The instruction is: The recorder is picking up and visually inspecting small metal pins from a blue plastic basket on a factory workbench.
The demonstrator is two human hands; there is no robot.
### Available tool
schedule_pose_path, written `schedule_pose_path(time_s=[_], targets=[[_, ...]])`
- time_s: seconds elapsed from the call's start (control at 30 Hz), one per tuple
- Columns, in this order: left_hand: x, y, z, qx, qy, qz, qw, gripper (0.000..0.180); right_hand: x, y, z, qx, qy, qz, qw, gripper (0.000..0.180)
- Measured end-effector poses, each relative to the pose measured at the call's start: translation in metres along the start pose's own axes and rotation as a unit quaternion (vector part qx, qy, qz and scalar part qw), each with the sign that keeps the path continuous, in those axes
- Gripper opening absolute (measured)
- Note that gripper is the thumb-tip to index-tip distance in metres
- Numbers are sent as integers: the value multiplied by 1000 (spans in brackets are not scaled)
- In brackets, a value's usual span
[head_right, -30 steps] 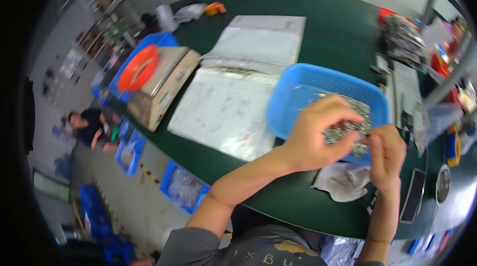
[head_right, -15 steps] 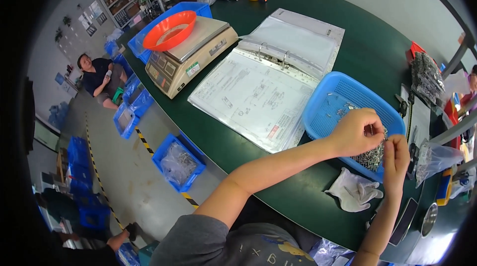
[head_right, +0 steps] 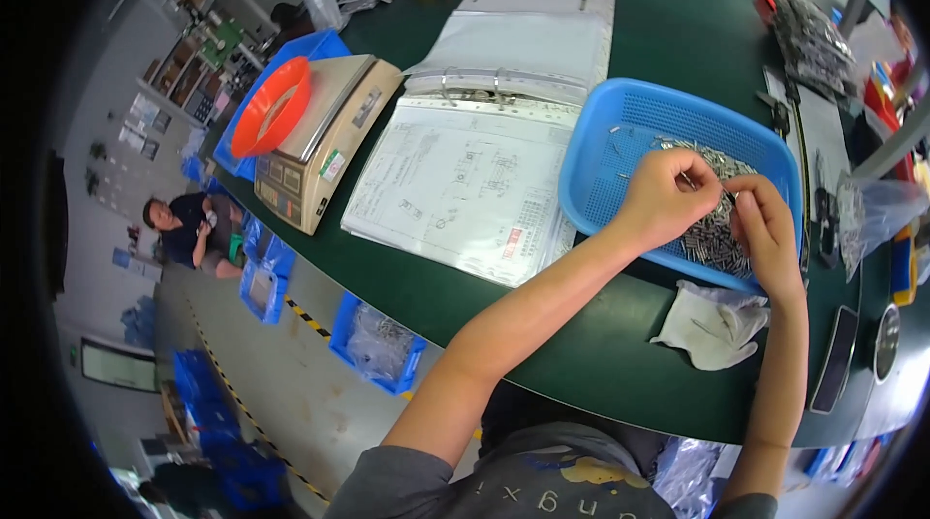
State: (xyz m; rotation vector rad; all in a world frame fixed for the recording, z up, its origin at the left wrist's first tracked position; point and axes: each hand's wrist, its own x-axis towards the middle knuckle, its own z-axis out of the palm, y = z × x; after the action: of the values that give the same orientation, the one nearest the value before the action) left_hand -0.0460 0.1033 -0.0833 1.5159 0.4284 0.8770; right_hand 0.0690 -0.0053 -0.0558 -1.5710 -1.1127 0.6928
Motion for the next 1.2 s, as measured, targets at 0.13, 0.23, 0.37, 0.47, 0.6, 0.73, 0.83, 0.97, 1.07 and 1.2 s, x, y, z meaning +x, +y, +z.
schedule_pose_path(time_s=[0.13,0.23,0.37,0.47,0.6,0.73,0.83,0.97,1.07,1.2], targets=[[-2,4,3,19,-31,-8,999,9,-1,10,-7,-36,-29,-71,996,16],[-3,5,-3,2,-30,-21,999,6,1,7,-3,3,-26,-36,999,11],[-4,10,-3,26,-44,-35,998,6,0,11,-6,-8,-70,-30,997,6],[-4,7,-2,25,-46,-11,999,6,-3,1,1,22,-50,-30,998,6],[-5,10,-5,25,-50,-30,998,5,-2,8,-6,14,-72,4,997,9],[-4,8,-5,17,-45,-29,998,4,-2,3,4,48,-32,-44,997,8],[-4,7,-4,12,-56,-42,998,4,-4,-1,2,5,-32,-35,999,7],[-4,10,-3,25,-58,-40,997,4,-2,4,-2,-21,-39,-37,998,7],[-2,7,-3,11,-47,-35,998,5,0,-2,-2,5,-46,-6,999,5],[-3,9,-4,20,-46,-22,999,6,2,6,2,-32,-25,-72,997,6]])
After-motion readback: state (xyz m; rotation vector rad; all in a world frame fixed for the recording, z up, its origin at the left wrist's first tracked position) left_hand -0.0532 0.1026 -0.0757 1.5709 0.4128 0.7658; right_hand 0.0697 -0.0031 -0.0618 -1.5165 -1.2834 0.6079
